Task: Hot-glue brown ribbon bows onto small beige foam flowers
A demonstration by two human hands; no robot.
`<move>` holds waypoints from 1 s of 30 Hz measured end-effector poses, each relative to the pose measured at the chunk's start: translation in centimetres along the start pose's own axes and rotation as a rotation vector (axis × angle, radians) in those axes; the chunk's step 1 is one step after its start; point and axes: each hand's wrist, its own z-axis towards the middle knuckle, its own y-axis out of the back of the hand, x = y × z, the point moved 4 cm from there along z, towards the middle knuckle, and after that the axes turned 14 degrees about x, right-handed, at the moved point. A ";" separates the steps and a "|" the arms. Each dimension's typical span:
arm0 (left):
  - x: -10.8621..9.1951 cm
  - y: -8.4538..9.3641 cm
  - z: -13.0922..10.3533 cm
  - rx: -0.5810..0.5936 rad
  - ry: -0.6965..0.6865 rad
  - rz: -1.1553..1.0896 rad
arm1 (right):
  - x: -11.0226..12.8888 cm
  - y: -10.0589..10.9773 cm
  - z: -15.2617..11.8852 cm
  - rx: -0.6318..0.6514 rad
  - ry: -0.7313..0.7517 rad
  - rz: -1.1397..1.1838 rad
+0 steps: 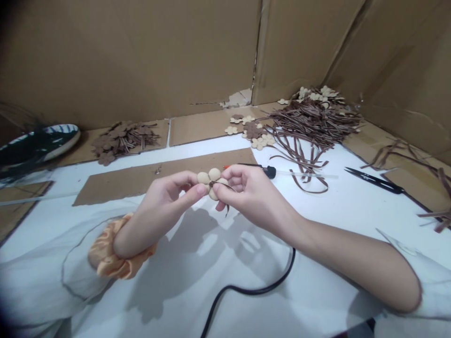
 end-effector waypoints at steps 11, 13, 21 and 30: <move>-0.2 0.0 0.2 0.061 -0.012 0.183 | 0.3 -0.3 -0.6 0.042 0.026 -0.157; -0.2 0.0 0.1 0.064 -0.030 0.175 | 0.2 -0.4 -0.6 0.060 0.028 -0.157; 0.2 -0.1 -0.1 0.005 -0.101 0.083 | -0.2 -1.2 -0.5 0.121 0.086 -0.111; 0.3 -0.3 0.2 0.039 -0.110 0.054 | -0.4 -0.4 0.0 0.091 0.026 -0.037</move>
